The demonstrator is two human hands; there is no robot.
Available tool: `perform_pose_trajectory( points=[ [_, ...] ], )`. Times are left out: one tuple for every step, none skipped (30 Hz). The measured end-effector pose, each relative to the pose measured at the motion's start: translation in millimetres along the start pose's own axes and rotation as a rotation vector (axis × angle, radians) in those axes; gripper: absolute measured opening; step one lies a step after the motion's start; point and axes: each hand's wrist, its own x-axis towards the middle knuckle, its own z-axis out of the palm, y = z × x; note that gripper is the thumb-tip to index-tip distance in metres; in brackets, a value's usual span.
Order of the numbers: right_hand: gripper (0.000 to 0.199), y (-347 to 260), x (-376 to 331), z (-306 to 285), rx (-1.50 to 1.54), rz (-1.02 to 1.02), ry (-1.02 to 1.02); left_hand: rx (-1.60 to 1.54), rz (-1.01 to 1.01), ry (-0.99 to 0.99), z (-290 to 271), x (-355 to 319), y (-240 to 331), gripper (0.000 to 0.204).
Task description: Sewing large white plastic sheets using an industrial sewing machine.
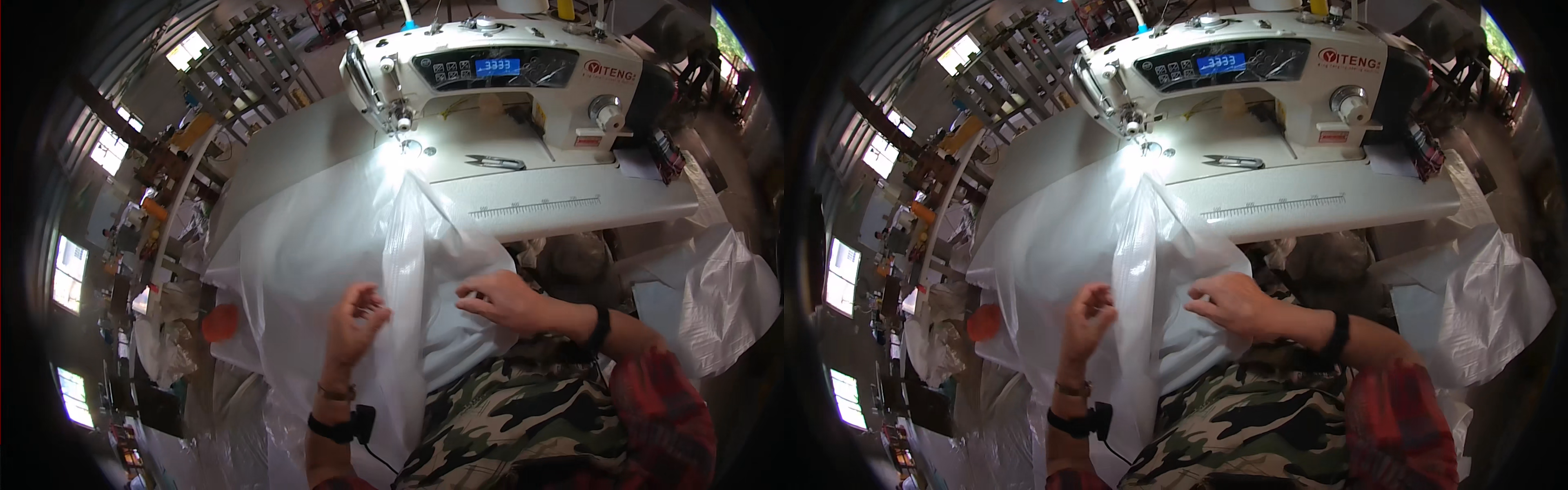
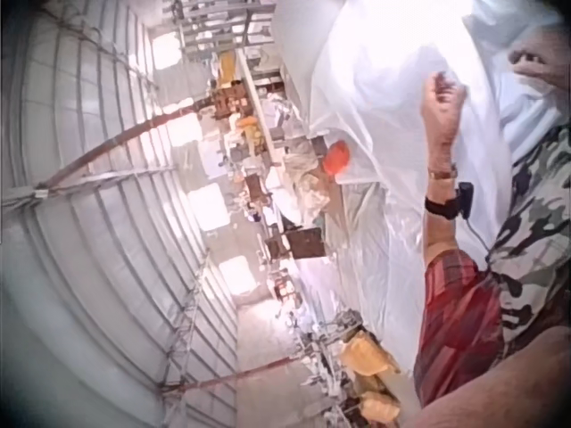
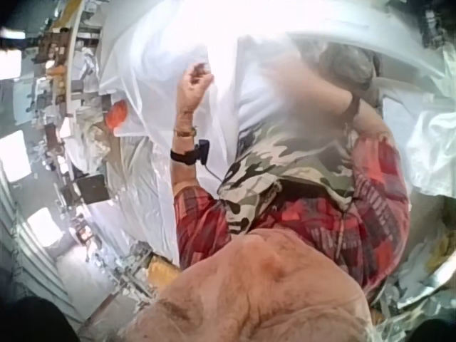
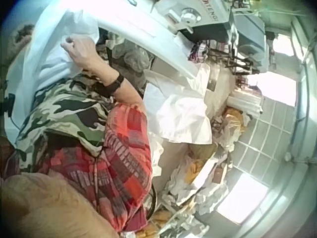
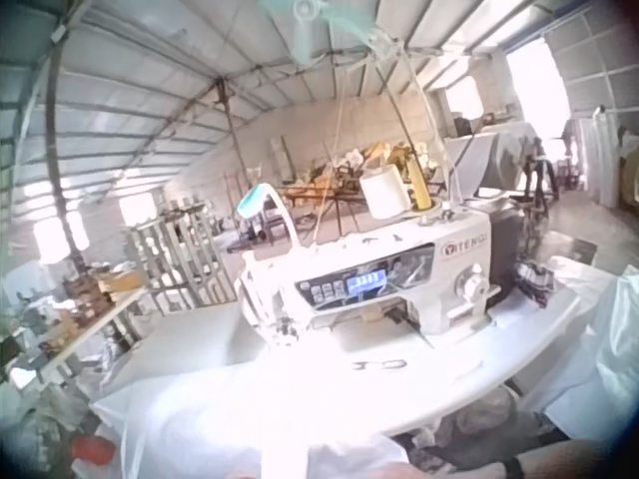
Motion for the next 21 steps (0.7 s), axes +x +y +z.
perform_pose_trajectory(
  points=[
    [0.034,2,9,9,0.005,0.001,0.0,-0.036,-0.08,-0.059,9,-9,5,0.047],
    [0.033,5,19,21,0.102,0.045,0.043,-0.033,-0.083,-0.062,18,-15,10,0.047],
    [0.032,7,32,35,0.207,0.081,0.077,-0.133,-0.081,-0.052,24,-24,15,0.051],
    [0.032,10,43,48,0.217,0.078,0.074,-0.234,-0.077,-0.045,30,-30,18,0.055],
    [0.03,12,55,63,0.354,0.153,0.134,-0.189,-0.043,-0.012,34,-34,21,0.06],
    [0.028,17,62,75,0.484,0.236,0.2,-0.187,-0.049,-0.013,40,-35,28,0.06],
    [0.028,22,67,89,0.487,0.24,0.201,0.019,0.004,0.011,45,-34,40,0.06],
    [0.025,25,72,104,0.678,0.281,0.178,0.229,0.055,0.041,49,-33,48,0.061],
    [0.023,21,75,110,0.868,0.315,0.152,0.325,0.034,0.109,51,-30,51,0.053],
    [0.023,21,73,112,0.872,0.31,0.148,0.331,0.032,0.113,48,-30,43,0.053],
    [0.021,22,70,111,0.925,0.384,0.05,0.349,0.063,0.14,42,-29,30,0.042],
    [0.019,23,64,108,0.975,0.464,-0.045,0.362,0.095,0.16,36,-27,21,0.032],
    [0.019,22,54,100,0.975,0.472,-0.033,0.356,0.097,0.148,30,-25,22,0.032],
    [0.018,22,42,91,0.984,0.269,-0.057,0.298,0.037,0.195,21,-22,25,0.023],
    [0.018,7,33,79,0.987,0.057,-0.103,0.246,-0.033,0.261,10,-25,28,0.015],
    [0.018,-10,22,64,0.98,-0.08,-0.241,0.245,-0.04,0.269,2,-26,29,0.015],
    [0.018,-33,8,44,0.966,-0.218,-0.374,0.284,0.049,0.255,-4,-28,32,0.013],
    [0.018,-45,1,33,0.961,-0.217,-0.372,0.321,0.144,0.234,-6,-25,34,0.011],
    [0.02,-54,-5,25,0.858,-0.237,-0.555,0.327,0.182,0.213,-3,-24,40,0.012],
    [0.021,-59,-9,19,0.746,-0.258,-0.731,0.325,0.19,0.215,1,-23,45,0.012],
    [0.02,-56,-10,21,0.665,-0.128,-0.688,0.364,0.195,0.199,6,-21,48,0.011]
  ],
)
